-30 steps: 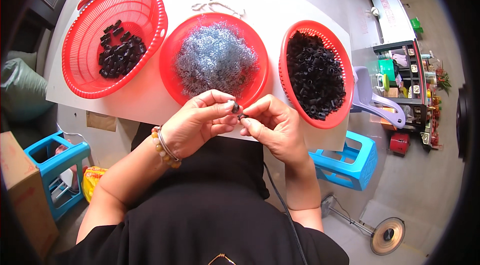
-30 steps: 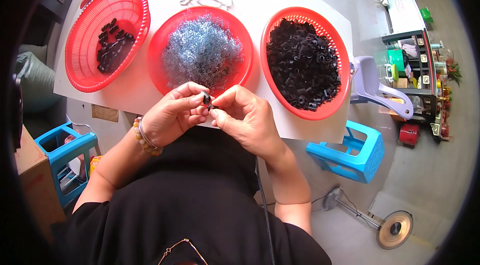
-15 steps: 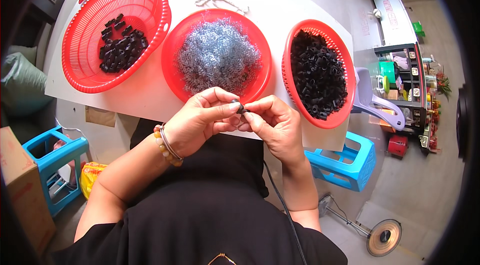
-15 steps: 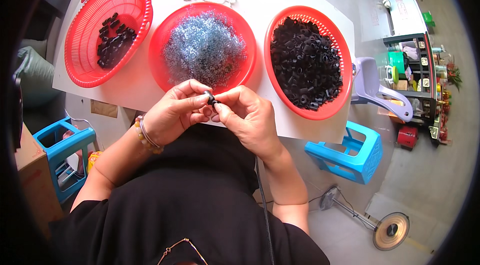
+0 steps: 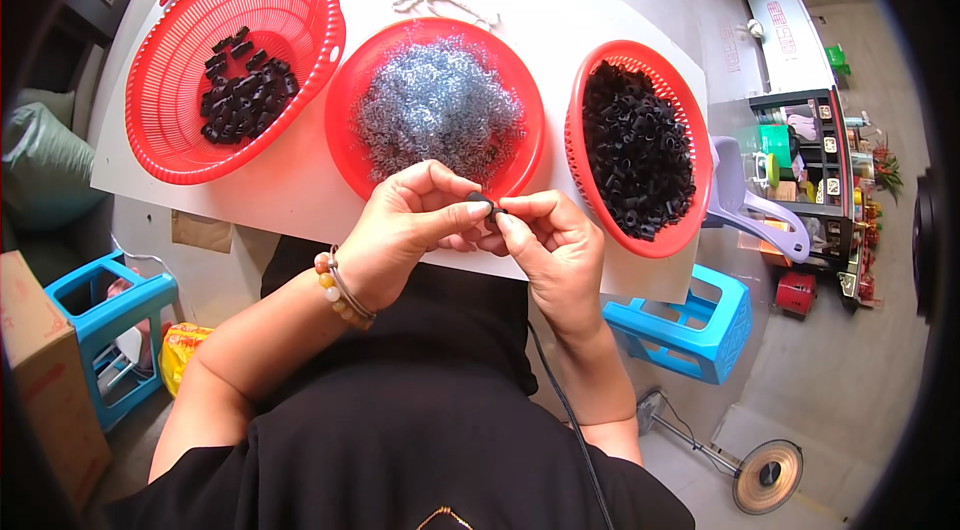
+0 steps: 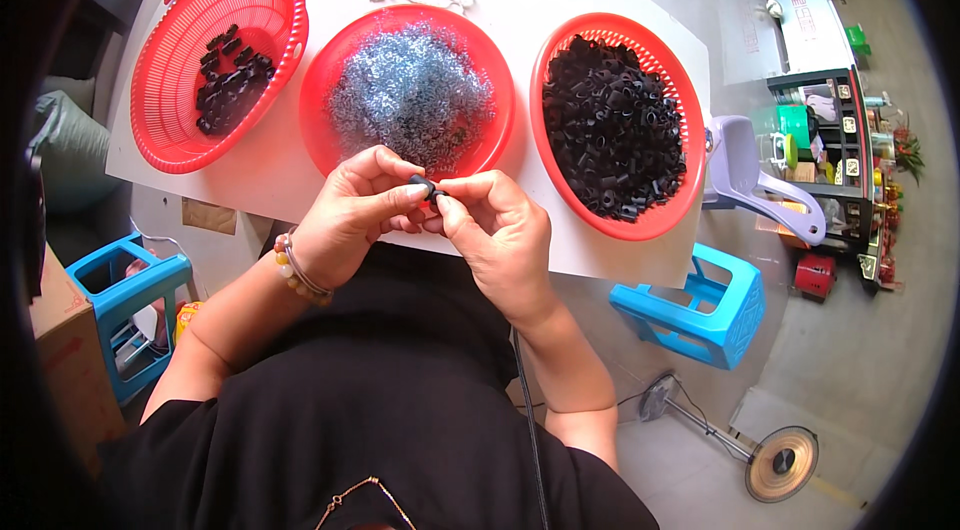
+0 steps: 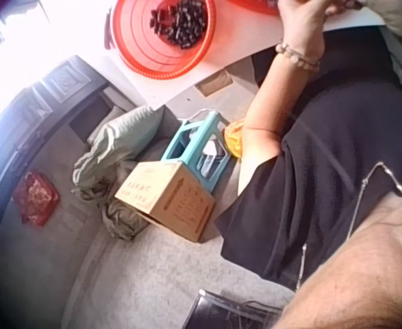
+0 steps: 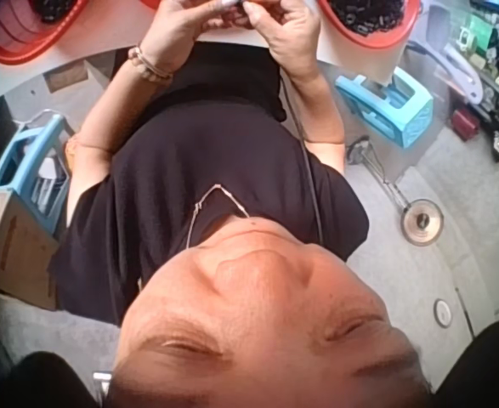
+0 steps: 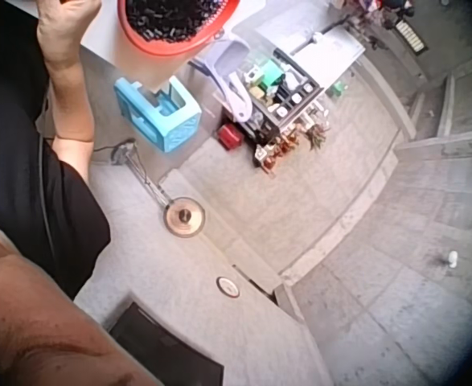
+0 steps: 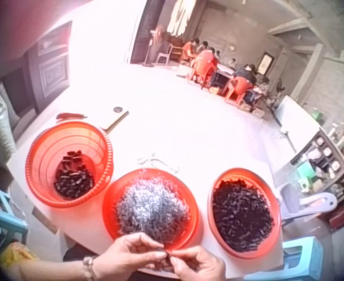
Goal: Assembling small black plastic components by hand by inserting smaller silver mesh parts into them.
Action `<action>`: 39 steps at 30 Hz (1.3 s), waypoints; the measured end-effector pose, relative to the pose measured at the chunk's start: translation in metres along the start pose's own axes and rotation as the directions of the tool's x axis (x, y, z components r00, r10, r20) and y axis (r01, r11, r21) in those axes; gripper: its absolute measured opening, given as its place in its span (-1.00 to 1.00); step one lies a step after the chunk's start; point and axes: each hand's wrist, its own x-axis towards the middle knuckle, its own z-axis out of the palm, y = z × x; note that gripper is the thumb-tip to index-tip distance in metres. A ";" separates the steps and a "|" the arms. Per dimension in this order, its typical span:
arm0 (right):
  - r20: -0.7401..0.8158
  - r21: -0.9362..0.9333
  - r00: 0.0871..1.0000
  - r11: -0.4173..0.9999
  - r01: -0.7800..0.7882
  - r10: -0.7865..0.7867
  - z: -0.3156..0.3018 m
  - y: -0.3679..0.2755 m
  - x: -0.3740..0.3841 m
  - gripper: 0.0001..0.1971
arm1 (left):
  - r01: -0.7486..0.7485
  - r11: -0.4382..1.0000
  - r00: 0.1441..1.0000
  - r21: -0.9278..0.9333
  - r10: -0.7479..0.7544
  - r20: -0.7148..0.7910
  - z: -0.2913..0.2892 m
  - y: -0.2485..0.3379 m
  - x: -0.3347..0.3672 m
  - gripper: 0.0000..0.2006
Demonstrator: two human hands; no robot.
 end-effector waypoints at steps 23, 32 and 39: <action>-0.022 -0.033 0.999 0.998 0.046 -0.047 -0.001 0.003 0.005 -0.88 | -0.137 0.986 0.989 0.094 0.130 0.074 -0.001 -0.002 0.013 -0.87; -0.062 0.051 0.996 0.997 0.060 -0.057 -0.001 0.013 0.004 -0.89 | -0.192 0.974 0.981 0.117 0.187 0.050 0.007 -0.003 0.018 -0.86; -0.076 -0.030 0.990 0.992 0.120 -0.122 0.000 0.013 0.001 -0.89 | -0.048 0.995 0.999 0.084 0.046 0.019 0.011 0.005 0.016 -0.80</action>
